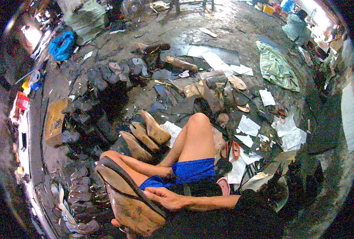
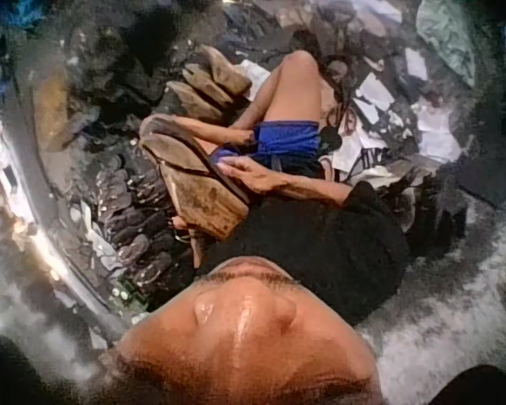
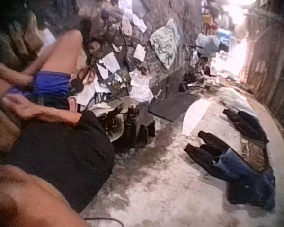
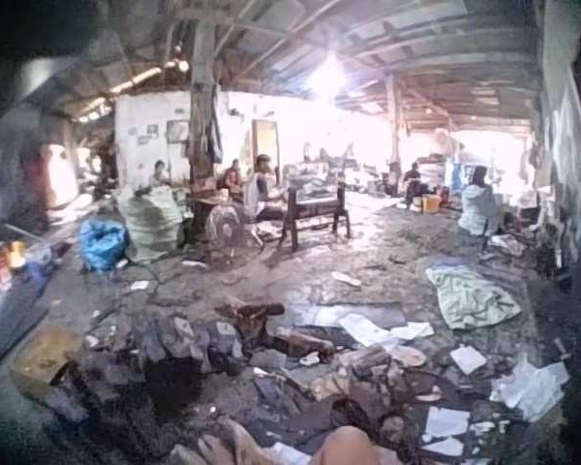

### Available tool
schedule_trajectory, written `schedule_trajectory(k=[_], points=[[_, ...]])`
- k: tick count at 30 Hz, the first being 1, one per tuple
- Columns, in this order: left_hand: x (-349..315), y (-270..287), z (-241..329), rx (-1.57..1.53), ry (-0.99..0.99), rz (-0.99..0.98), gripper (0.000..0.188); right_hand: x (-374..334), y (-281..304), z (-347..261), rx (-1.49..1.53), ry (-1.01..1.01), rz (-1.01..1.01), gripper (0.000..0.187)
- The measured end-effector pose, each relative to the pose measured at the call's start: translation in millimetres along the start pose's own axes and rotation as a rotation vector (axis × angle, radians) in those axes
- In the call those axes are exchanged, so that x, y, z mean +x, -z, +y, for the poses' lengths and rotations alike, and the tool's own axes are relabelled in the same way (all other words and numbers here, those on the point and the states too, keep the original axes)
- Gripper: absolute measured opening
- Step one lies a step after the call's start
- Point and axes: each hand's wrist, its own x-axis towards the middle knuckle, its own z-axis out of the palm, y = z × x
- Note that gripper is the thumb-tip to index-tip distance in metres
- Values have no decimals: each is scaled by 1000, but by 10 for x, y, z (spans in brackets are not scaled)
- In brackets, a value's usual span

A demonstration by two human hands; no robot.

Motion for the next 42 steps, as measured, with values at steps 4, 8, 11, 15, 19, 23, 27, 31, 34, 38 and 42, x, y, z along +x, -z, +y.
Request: schedule_trajectory(k=[4,8,11,15,19,23,27,31,34,38,42], points=[[118,-96,52,21,-19,27,116,-108,68,4,-31,-34,-112,33],[283,-177,149,16,-67,12,120,-146,170,26,-131,-58,-206,35],[397,-221,250,2,-117,6,123,-31,102,-277,181,-238,-415,34],[494,-318,366,-14,-188,-21,127,37,180,167,-291,-85,-310,32],[429,-347,490,-25,-288,10,132,65,161,-343,-210,215,107,44],[511,-741,918,-47,-304,-24,150,31,85,-542,-1172,367,64,106],[421,-649,893,153,-350,-22,154,50,107,-502,-895,228,-50,112],[234,-842,1160,561,-400,-245,132,21,189,-569,-33,-46,-8,131],[345,-720,1248,1006,-744,-174,46,6,171,-467,171,90,147,103],[375,-651,1218,668,-321,-271,29,-219,104,-475,545,122,302,110],[267,-809,1066,536,-129,-522,37,-361,70,-482,574,133,269,102]])
